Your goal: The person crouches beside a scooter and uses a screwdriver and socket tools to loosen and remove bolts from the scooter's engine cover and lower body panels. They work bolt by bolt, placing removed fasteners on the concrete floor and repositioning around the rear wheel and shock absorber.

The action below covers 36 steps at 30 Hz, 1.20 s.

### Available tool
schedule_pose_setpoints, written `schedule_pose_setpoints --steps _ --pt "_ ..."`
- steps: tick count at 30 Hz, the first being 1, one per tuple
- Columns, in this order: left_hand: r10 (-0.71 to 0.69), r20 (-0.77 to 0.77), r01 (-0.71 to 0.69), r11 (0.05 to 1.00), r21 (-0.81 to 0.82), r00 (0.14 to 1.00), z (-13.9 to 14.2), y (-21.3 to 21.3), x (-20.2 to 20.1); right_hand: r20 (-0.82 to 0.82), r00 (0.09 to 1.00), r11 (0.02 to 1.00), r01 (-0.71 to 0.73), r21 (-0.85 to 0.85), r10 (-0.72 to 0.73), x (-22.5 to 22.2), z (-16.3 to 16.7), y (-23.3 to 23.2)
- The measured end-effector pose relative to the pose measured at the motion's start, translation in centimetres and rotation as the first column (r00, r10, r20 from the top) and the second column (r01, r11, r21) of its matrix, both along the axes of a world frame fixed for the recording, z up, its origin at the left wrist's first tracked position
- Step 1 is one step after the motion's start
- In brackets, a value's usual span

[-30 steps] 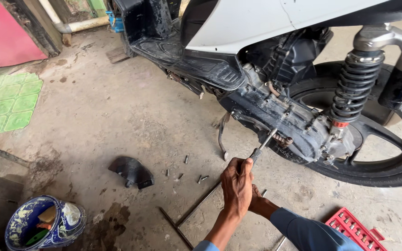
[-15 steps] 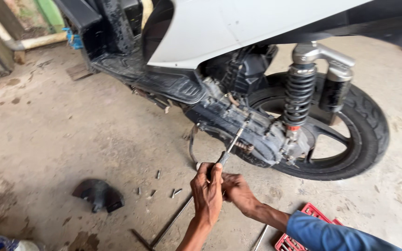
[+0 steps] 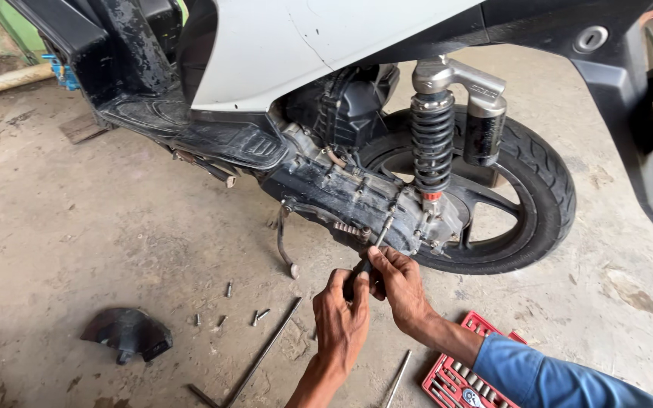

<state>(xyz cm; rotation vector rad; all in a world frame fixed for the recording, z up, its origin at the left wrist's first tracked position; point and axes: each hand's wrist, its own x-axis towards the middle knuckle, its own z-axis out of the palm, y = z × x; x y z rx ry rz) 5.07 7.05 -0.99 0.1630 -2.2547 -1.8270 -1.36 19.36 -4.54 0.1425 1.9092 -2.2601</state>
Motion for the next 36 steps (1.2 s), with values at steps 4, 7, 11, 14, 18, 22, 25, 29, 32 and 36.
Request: schedule_pose_setpoints --steps 4,7,11,14,18,22,25,29,32,36 --pt "-0.013 0.043 0.018 0.995 -0.102 0.999 0.2 0.8 -0.9 0.114 0.993 0.997 -0.014 -0.076 0.022 -0.9 0.6 0.6" --pt "-0.002 0.018 0.005 0.991 -0.136 1.0 0.3 1.5 -1.7 0.156 0.988 0.995 -0.001 -0.1 0.017 -1.6 1.1 1.0" --pt "0.0 0.022 0.003 0.991 -0.133 1.0 0.3 1.8 -2.4 0.124 0.992 0.996 -0.023 -0.09 0.034 -2.2 1.2 1.4" --pt "-0.003 0.012 0.005 0.983 -0.181 1.0 0.1 1.8 -2.4 0.131 0.99 0.997 -0.031 -0.076 0.041 -2.4 1.0 1.6" --pt "-0.002 0.054 0.012 0.983 -0.183 0.999 0.0 1.9 -2.4 0.144 0.989 0.999 -0.028 -0.044 0.034 -2.3 1.0 1.5" --pt "-0.025 0.025 0.03 0.969 -0.245 0.999 0.2 1.7 -2.5 0.16 0.986 0.997 -0.029 -0.071 0.041 -2.3 1.5 1.4" --pt "-0.028 -0.027 0.019 0.953 -0.303 0.999 0.3 1.6 -2.3 0.157 0.986 0.996 -0.053 -0.077 0.065 -2.1 1.9 1.4" --pt "-0.024 -0.018 0.016 0.93 -0.367 1.0 0.2 1.7 -2.2 0.178 0.98 0.995 -0.076 -0.071 0.087 -2.2 2.1 1.7" --pt "-0.014 -0.091 -0.021 0.925 -0.379 0.996 0.1 1.7 -2.5 0.164 0.981 0.992 -0.086 -0.096 0.101 -2.7 2.0 1.8" --pt "0.01 -0.138 -0.068 0.903 -0.425 0.99 -0.2 1.6 -2.9 0.304 0.951 0.993 -0.014 -0.119 0.05 -3.4 1.7 1.7"
